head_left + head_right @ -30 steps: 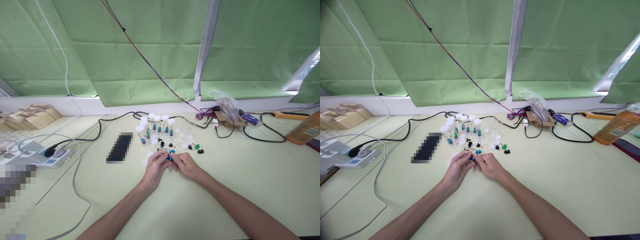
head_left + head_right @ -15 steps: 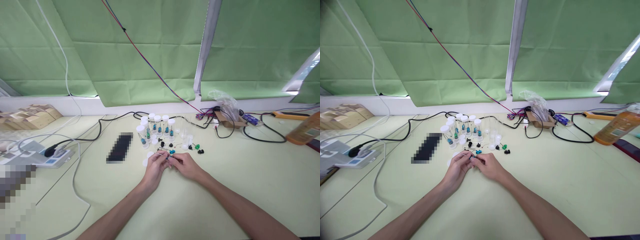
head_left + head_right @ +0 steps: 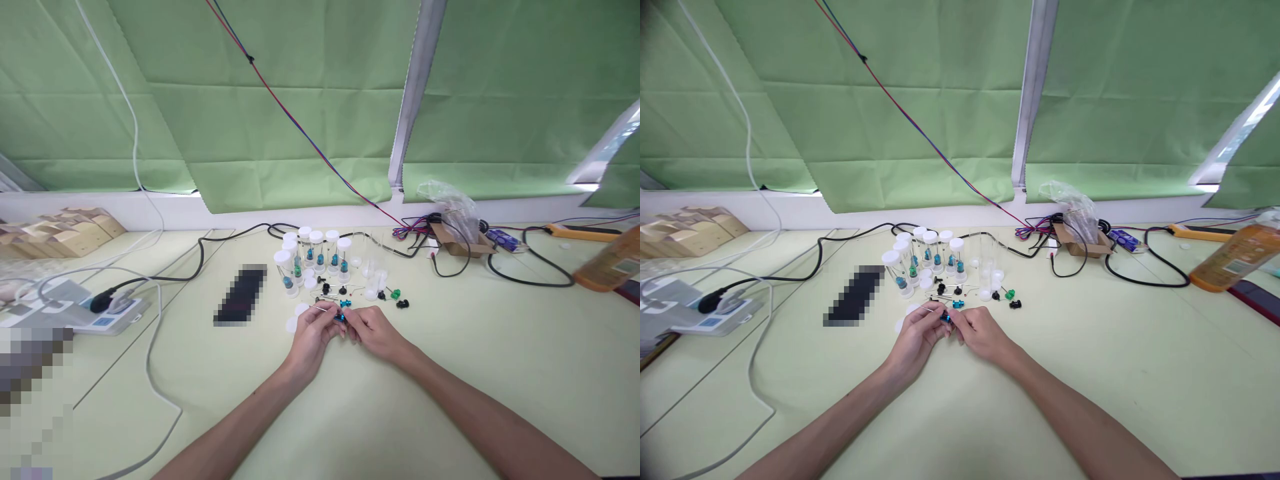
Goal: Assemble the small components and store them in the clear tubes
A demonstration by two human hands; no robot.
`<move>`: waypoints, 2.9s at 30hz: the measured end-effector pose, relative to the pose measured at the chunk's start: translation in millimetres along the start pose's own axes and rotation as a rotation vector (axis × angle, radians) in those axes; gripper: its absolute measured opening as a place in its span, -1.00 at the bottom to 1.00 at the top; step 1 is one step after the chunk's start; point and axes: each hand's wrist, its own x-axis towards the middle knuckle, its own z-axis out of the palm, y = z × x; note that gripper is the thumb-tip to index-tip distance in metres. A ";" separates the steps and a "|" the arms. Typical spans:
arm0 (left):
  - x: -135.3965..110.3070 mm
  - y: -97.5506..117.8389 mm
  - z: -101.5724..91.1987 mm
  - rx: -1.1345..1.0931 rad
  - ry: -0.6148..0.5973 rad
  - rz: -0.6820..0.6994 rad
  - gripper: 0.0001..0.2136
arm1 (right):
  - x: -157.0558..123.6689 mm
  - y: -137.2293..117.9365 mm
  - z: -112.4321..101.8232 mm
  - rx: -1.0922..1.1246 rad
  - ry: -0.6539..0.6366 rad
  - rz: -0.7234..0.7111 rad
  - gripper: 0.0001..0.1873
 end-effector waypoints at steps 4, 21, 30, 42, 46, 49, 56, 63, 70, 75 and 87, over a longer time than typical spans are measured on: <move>0.4 0.4 -0.7 -0.007 0.008 -0.003 -0.87 | 0.1 -2.5 -0.6 -0.007 -0.007 0.002 -0.39; 0.9 0.7 -1.0 -0.007 0.002 -0.002 -0.87 | -0.7 -3.7 -2.5 -0.021 -0.013 -0.035 -0.46; -0.1 2.2 0.8 -0.009 0.011 -0.015 -0.86 | -0.3 -2.3 -0.9 -0.012 0.001 -0.012 -0.34; 0.4 1.0 -1.3 -0.013 0.011 -0.008 -0.87 | -0.5 -2.4 -1.8 -0.058 -0.007 -0.024 -0.43; 0.7 0.1 -2.0 -0.013 0.012 -0.004 -0.87 | -1.1 -0.9 -1.1 -0.074 -0.003 -0.020 -0.45; 0.8 0.6 -1.2 -0.009 0.008 -0.007 -0.87 | -0.9 -1.0 -1.0 -0.077 -0.007 -0.029 -0.43; 1.3 1.3 -0.6 -0.012 0.019 -0.012 -0.86 | -0.2 -3.3 -1.3 -0.032 -0.009 -0.032 -0.37; 0.8 0.9 -2.3 -0.004 0.010 -0.006 -0.89 | 0.0 -2.1 -0.9 -0.045 0.000 -0.018 -0.41; 0.7 0.0 -3.2 -0.002 0.004 -0.001 -0.90 | -0.8 -1.1 -1.3 -0.051 -0.018 -0.017 -0.50; 1.6 -0.9 -4.1 -0.001 0.004 -0.005 -0.90 | -0.7 1.2 -0.7 -0.047 -0.014 -0.022 -0.50; 2.5 0.4 -2.7 0.015 -0.016 -0.018 -0.89 | -0.3 -1.4 -1.2 -0.013 -0.018 -0.027 -0.41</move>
